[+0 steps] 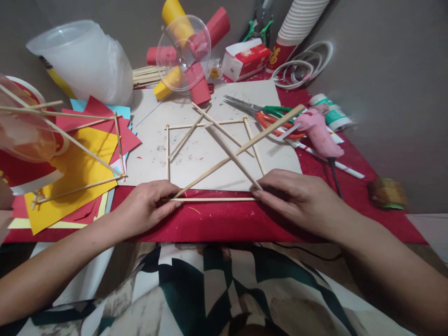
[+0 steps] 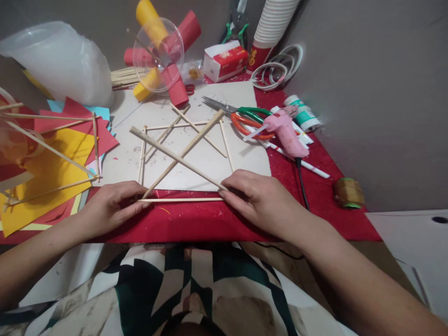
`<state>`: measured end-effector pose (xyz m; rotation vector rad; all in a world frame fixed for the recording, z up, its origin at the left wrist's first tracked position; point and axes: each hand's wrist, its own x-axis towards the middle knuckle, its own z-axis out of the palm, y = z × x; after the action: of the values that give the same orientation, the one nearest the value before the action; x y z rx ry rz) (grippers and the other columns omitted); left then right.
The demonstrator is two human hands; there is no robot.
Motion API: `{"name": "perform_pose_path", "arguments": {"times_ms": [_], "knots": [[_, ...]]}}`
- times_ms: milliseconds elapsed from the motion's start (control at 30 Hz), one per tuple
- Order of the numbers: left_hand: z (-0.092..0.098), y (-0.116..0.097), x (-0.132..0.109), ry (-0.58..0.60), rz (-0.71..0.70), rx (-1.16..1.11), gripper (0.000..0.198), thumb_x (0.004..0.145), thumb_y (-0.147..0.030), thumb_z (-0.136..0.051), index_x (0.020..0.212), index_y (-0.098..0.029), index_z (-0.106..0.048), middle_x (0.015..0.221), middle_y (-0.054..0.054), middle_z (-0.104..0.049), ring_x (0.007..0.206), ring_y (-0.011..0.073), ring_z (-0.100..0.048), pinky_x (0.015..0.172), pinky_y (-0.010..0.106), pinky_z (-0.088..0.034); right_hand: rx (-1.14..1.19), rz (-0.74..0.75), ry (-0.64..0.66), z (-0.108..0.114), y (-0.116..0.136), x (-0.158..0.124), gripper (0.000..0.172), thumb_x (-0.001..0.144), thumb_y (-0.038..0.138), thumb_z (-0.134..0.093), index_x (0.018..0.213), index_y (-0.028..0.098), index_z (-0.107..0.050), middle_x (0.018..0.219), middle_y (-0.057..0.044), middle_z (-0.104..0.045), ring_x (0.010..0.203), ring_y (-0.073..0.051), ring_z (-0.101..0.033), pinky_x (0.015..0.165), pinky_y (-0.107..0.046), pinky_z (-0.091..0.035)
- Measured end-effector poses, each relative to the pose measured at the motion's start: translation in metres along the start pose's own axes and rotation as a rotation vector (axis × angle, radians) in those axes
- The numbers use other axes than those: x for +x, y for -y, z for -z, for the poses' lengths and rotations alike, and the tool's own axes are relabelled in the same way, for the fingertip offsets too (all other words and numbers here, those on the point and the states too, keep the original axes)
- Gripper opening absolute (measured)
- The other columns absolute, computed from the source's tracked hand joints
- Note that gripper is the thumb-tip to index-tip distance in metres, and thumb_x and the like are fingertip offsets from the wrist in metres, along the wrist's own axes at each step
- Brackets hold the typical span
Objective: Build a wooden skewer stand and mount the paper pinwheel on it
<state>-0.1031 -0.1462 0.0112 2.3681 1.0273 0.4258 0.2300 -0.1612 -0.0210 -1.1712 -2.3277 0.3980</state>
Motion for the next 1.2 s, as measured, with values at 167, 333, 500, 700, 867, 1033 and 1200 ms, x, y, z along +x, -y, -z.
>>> {"name": "perform_pose_path", "arguments": {"times_ms": [167, 333, 500, 700, 867, 1033, 1200], "knots": [[0.009, 0.0, 0.014, 0.061, 0.049, 0.052, 0.021, 0.097, -0.03, -0.057, 0.09, -0.015, -0.069, 0.078, 0.0, -0.066, 0.069, 0.0101, -0.059, 0.063, 0.021, -0.042, -0.001, -0.012, -0.005, 0.001, -0.002, 0.004, 0.015, 0.097, 0.023, -0.056, 0.087, 0.018, -0.066, 0.08, -0.004, -0.069, 0.07, -0.017, -0.067, 0.063, -0.027, -0.05], [0.017, 0.004, 0.029, 0.061, 0.058, 0.051, 0.02, 0.094, -0.03, -0.057, 0.091, -0.015, -0.07, 0.078, 0.001, -0.067, 0.068, 0.0111, -0.059, 0.064, 0.023, -0.042, -0.005, -0.028, 0.006, 0.004, -0.003, 0.006, 0.017, 0.097, 0.023, -0.055, 0.084, 0.018, -0.066, 0.077, -0.004, -0.068, 0.068, -0.016, -0.065, 0.063, -0.027, -0.049], [0.022, 0.011, 0.04, 0.062, 0.072, 0.045, 0.024, 0.091, -0.036, -0.059, 0.092, -0.016, -0.072, 0.077, 0.001, -0.069, 0.067, 0.0115, -0.06, 0.063, 0.023, -0.043, -0.01, -0.06, 0.022, 0.008, -0.002, 0.008, 0.017, 0.096, 0.024, -0.055, 0.083, 0.019, -0.064, 0.075, -0.004, -0.066, 0.067, -0.016, -0.063, 0.061, -0.026, -0.046], [0.022, 0.017, 0.041, 0.059, 0.154, 0.071, 0.027, 0.089, -0.044, -0.06, 0.091, -0.02, -0.073, 0.08, 0.001, -0.073, 0.068, 0.0133, -0.063, 0.062, 0.023, -0.046, -0.059, -0.131, 0.068, 0.02, 0.004, 0.017, 0.019, 0.096, 0.027, -0.053, 0.079, 0.021, -0.061, 0.075, -0.005, -0.065, 0.067, -0.017, -0.06, 0.062, -0.028, -0.043], [0.019, 0.017, 0.043, 0.022, 0.206, 0.039, 0.027, 0.086, -0.048, -0.066, 0.088, -0.022, -0.073, 0.082, 0.002, -0.075, 0.072, 0.0165, -0.066, 0.064, 0.024, -0.049, -0.066, -0.171, 0.1, 0.027, 0.0, 0.028, 0.022, 0.095, 0.03, -0.053, 0.076, 0.022, -0.061, 0.073, -0.005, -0.065, 0.066, -0.019, -0.058, 0.063, -0.031, -0.043], [0.022, 0.018, 0.043, 0.008, 0.227, -0.015, 0.024, 0.083, -0.045, -0.067, 0.086, -0.023, -0.074, 0.078, 0.001, -0.075, 0.069, 0.0165, -0.066, 0.064, 0.024, -0.051, 0.055, -0.198, 0.106, 0.028, 0.005, 0.031, 0.02, 0.094, 0.032, -0.057, 0.078, 0.021, -0.064, 0.07, -0.002, -0.066, 0.063, -0.016, -0.058, 0.062, -0.029, -0.044], [0.022, 0.022, 0.045, -0.007, 0.221, -0.03, 0.021, 0.083, -0.041, -0.069, 0.086, -0.021, -0.074, 0.079, 0.0, -0.076, 0.069, 0.0143, -0.066, 0.063, 0.021, -0.048, 0.061, -0.174, 0.135, 0.032, 0.005, 0.035, 0.022, 0.095, 0.031, -0.057, 0.079, 0.02, -0.067, 0.071, -0.003, -0.065, 0.065, -0.015, -0.058, 0.064, -0.028, -0.042]]}}
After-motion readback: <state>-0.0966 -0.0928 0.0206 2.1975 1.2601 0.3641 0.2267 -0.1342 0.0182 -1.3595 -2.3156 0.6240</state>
